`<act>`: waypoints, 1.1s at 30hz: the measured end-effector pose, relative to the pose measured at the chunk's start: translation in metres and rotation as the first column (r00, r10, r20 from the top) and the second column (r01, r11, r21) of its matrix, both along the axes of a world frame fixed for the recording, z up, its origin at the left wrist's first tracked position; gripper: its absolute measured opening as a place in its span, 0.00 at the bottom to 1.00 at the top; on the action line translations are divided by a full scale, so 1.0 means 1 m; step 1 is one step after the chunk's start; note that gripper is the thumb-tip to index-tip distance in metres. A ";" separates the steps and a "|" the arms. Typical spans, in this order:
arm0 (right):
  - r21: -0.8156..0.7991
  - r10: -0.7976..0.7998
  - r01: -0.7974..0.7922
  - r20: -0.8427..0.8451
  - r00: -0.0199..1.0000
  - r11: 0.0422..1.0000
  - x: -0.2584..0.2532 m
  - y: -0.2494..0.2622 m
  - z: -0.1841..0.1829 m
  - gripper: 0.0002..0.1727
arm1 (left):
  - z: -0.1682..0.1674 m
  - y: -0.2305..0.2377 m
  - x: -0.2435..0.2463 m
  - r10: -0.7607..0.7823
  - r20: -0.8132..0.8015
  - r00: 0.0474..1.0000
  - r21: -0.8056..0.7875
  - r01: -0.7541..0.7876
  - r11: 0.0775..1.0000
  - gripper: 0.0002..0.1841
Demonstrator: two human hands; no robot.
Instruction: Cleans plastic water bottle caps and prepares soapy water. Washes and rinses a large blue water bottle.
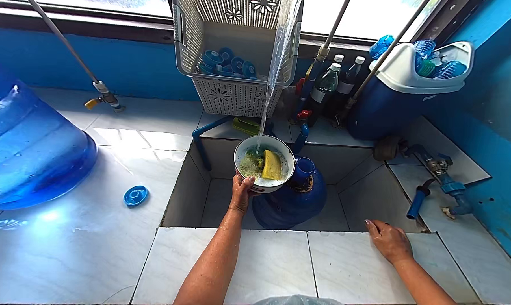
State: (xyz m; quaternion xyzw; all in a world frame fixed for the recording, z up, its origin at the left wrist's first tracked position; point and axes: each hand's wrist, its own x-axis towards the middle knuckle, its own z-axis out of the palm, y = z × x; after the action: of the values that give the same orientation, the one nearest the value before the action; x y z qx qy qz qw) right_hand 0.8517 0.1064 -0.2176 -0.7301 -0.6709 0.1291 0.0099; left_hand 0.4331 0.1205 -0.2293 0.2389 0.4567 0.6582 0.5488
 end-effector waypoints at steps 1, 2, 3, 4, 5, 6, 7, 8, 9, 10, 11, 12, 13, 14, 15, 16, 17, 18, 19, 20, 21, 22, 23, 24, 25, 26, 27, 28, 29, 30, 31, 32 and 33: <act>-0.001 0.000 0.000 0.000 1.000 1.000 0.000 0.000 0.000 0.26 | -0.001 0.000 0.000 0.002 0.002 1.000 0.002 -0.002 1.000 0.46; -0.005 -0.001 0.001 0.001 1.000 1.000 0.000 0.000 0.001 0.25 | -0.001 0.000 0.000 0.000 0.001 1.000 0.003 0.000 1.000 0.46; -0.008 -0.001 0.001 0.005 1.000 1.000 0.000 0.000 0.001 0.25 | -0.001 0.000 0.000 -0.001 -0.001 1.000 0.006 0.001 1.000 0.46; -0.007 -0.001 0.001 0.005 1.000 1.000 0.000 0.000 0.001 0.25 | -0.001 0.000 0.000 -0.002 -0.001 1.000 0.010 0.002 1.000 0.46; -0.003 0.001 -0.001 0.007 1.000 1.000 0.000 0.000 0.000 0.25 | -0.001 0.000 0.000 -0.001 0.000 1.000 0.011 0.001 1.000 0.46; 0.000 0.002 -0.002 0.008 1.000 1.000 0.000 0.000 0.000 0.25 | 0.000 0.000 -0.001 -0.001 -0.002 1.000 0.013 0.001 1.000 0.46; 0.003 0.003 -0.003 0.004 1.000 1.000 0.000 0.000 0.000 0.25 | -0.001 0.000 -0.001 0.000 -0.003 1.000 0.015 0.000 1.000 0.46; 0.007 0.005 -0.005 -0.002 1.000 1.000 0.000 -0.001 0.000 0.25 | -0.001 0.000 -0.001 0.000 -0.008 1.000 0.017 0.000 1.000 0.47; 0.012 0.007 -0.007 -0.012 1.000 1.000 0.000 -0.001 0.001 0.25 | -0.002 0.000 -0.001 -0.002 -0.015 1.000 0.017 0.003 1.000 0.48; 0.013 0.007 -0.007 -0.016 1.000 1.000 -0.001 -0.001 0.002 0.25 | -0.002 0.001 -0.001 -0.001 -0.016 1.000 0.015 0.001 1.000 0.49; 0.016 0.006 -0.006 -0.015 1.000 1.000 -0.001 -0.001 0.002 0.25 | -0.003 0.000 -0.001 -0.002 -0.012 1.000 0.016 0.003 1.000 0.49; 0.016 0.005 -0.005 -0.015 1.000 1.000 -0.001 -0.001 0.001 0.25 | -0.003 0.000 -0.001 -0.001 -0.010 1.000 0.015 0.001 1.000 0.49; 0.011 0.002 -0.001 -0.013 1.000 1.000 -0.001 -0.001 0.001 0.25 | -0.003 0.000 0.000 0.002 -0.005 1.000 0.013 -0.002 1.000 0.49; 0.008 0.001 -0.001 -0.012 1.000 1.000 0.000 -0.001 0.001 0.25 | -0.003 0.000 0.000 0.002 0.000 1.000 0.010 -0.002 1.000 0.49; 0.010 0.003 -0.003 -0.011 1.000 1.000 0.000 -0.001 0.000 0.25 | -0.002 -0.001 0.000 -0.001 0.004 1.000 0.007 0.000 1.000 0.48; 0.015 0.005 -0.005 -0.011 1.000 1.000 0.000 -0.001 -0.001 0.25 | -0.002 -0.001 0.000 0.002 0.008 1.000 0.005 -0.002 1.000 0.48; 0.019 0.008 -0.008 -0.013 1.000 1.000 0.001 -0.001 -0.001 0.25 | -0.001 -0.001 0.000 0.006 0.011 1.000 0.002 -0.006 1.000 0.48; 0.019 0.010 -0.009 -0.015 1.000 1.000 0.001 -0.001 -0.001 0.25 | -0.001 -0.001 0.001 0.009 0.016 1.000 0.001 -0.009 1.000 0.47; 0.018 0.009 -0.009 -0.011 1.000 1.000 0.001 -0.001 -0.001 0.25 | -0.001 -0.001 0.001 0.012 0.018 1.000 0.000 -0.012 1.000 0.47; 0.019 0.006 -0.006 -0.010 1.000 1.000 0.001 -0.001 -0.001 0.25 | -0.002 -0.001 0.001 0.013 0.020 1.000 -0.001 -0.013 1.000 0.47; 0.022 0.004 -0.003 -0.010 1.000 1.000 0.000 -0.001 -0.001 0.25 | -0.002 -0.001 0.001 0.014 0.022 1.000 -0.002 -0.014 1.000 0.47; 0.017 0.001 -0.001 -0.010 1.000 1.000 0.000 -0.001 -0.001 0.25 | -0.003 -0.001 0.001 0.014 0.022 1.000 -0.003 -0.013 1.000 0.47; 0.010 0.000 0.000 -0.009 1.000 1.000 0.000 -0.001 -0.001 0.26 | -0.002 -0.001 0.001 0.012 0.023 1.000 -0.003 -0.012 1.000 0.47; 0.008 0.001 -0.001 -0.009 1.000 1.000 0.001 -0.001 -0.001 0.26 | -0.002 -0.001 0.001 0.011 0.026 1.000 -0.001 -0.011 1.000 0.46; 0.006 0.002 -0.002 -0.008 1.000 1.000 0.001 0.000 -0.002 0.26 | -0.001 -0.001 0.001 0.013 0.028 1.000 0.000 -0.013 1.000 0.45; 0.005 0.002 -0.002 -0.007 1.000 1.000 0.001 0.000 -0.002 0.26 | -0.001 -0.002 0.001 0.013 0.032 0.999 0.003 -0.014 1.000 0.44; 0.004 0.002 -0.002 -0.008 1.000 1.000 0.001 0.000 -0.002 0.26 | -0.001 -0.002 0.001 0.013 0.034 0.999 0.005 -0.013 1.000 0.43; 0.004 0.002 -0.002 -0.008 1.000 1.000 0.001 0.000 -0.002 0.26 | -0.001 -0.002 0.001 0.010 0.032 0.999 0.005 -0.010 1.000 0.43; 0.005 0.001 -0.001 -0.008 1.000 1.000 0.001 0.000 -0.002 0.26 | -0.001 -0.003 0.001 0.007 0.031 0.999 0.007 -0.008 1.000 0.43; 0.005 0.001 -0.001 -0.009 1.000 1.000 0.001 0.000 -0.002 0.26 | 0.000 -0.002 0.001 0.007 0.031 0.999 0.010 -0.007 1.000 0.44; 0.007 0.000 0.000 -0.010 1.000 1.000 0.001 0.000 -0.002 0.26 | -0.001 -0.002 0.001 0.008 0.034 0.999 0.013 -0.009 1.000 0.45; 0.004 -0.002 0.002 -0.007 1.000 1.000 0.001 0.000 -0.002 0.26 | 0.000 -0.002 0.001 0.008 0.036 0.999 0.014 -0.008 1.000 0.46; 0.004 -0.001 0.001 -0.006 1.000 1.000 0.002 0.000 -0.002 0.26 | 0.000 -0.003 0.001 0.003 0.035 0.999 0.012 -0.004 1.000 0.47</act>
State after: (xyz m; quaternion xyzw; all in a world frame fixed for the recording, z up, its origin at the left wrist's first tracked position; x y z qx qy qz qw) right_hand 0.8534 0.1064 -0.2200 -0.7301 -0.6708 0.1298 0.0133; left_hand 0.4344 0.1178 -0.2295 0.2296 0.4435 0.6660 0.5541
